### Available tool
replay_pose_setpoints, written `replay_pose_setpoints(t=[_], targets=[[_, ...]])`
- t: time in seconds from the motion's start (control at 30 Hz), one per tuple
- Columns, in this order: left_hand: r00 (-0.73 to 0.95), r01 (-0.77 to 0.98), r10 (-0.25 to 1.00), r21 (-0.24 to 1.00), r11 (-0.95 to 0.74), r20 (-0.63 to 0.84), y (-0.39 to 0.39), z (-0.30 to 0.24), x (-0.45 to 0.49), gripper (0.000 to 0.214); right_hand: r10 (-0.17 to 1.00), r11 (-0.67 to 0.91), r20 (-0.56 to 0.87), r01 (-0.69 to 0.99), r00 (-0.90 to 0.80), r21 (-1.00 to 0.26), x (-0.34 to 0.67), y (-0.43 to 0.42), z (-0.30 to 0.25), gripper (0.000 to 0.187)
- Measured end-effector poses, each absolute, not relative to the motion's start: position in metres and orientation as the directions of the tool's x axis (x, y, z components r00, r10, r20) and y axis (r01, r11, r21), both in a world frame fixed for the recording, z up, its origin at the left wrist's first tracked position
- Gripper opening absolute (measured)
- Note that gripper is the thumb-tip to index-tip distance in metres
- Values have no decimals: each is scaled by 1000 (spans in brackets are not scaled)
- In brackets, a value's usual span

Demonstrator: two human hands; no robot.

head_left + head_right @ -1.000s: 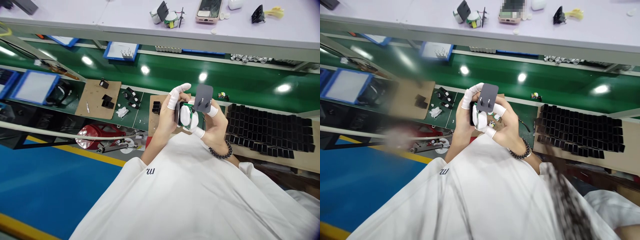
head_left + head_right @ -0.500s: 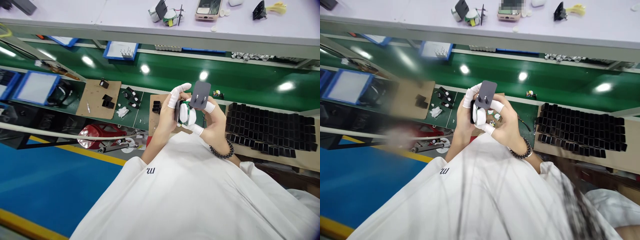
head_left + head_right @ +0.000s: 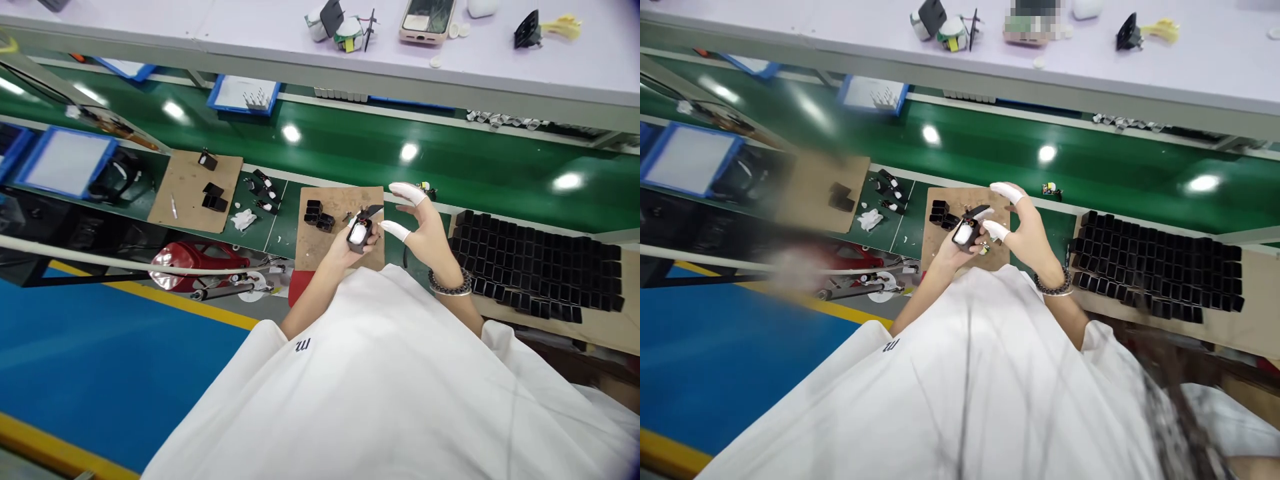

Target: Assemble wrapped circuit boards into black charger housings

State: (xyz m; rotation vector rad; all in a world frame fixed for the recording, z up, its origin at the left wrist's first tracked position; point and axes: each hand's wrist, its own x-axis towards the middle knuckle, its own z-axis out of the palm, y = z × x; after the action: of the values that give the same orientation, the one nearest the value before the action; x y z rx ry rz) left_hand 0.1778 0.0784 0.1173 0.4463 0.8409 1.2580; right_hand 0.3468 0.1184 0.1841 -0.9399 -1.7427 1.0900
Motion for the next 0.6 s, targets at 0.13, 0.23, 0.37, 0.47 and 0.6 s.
replay_pose_setpoints(t=[0.13, 0.23, 0.37, 0.47, 0.6], targets=[[300, -598, 836, 593, 540, -459, 67, 139, 169, 39, 770, 272, 186, 51, -610, -961, 355, 135, 186, 33], [367, -572, 782, 541, 616, -503, 66, 157, 165, 29, 747, 147, 109, 3, -656, -989, 355, 139, 189, 30], [230, -605, 787, 550, 576, -572, 65, 166, 171, 27, 783, 87, 81, -21, -616, -996, 352, 134, 190, 31], [6, -645, 825, 628, 435, -565, 66, 164, 184, 26, 868, 91, 66, 27, -492, -995, 348, 123, 187, 27], [-322, -585, 822, 781, 218, -471, 69, 161, 198, 26, 957, 129, 88, 133, -276, -983, 343, 102, 185, 17]])
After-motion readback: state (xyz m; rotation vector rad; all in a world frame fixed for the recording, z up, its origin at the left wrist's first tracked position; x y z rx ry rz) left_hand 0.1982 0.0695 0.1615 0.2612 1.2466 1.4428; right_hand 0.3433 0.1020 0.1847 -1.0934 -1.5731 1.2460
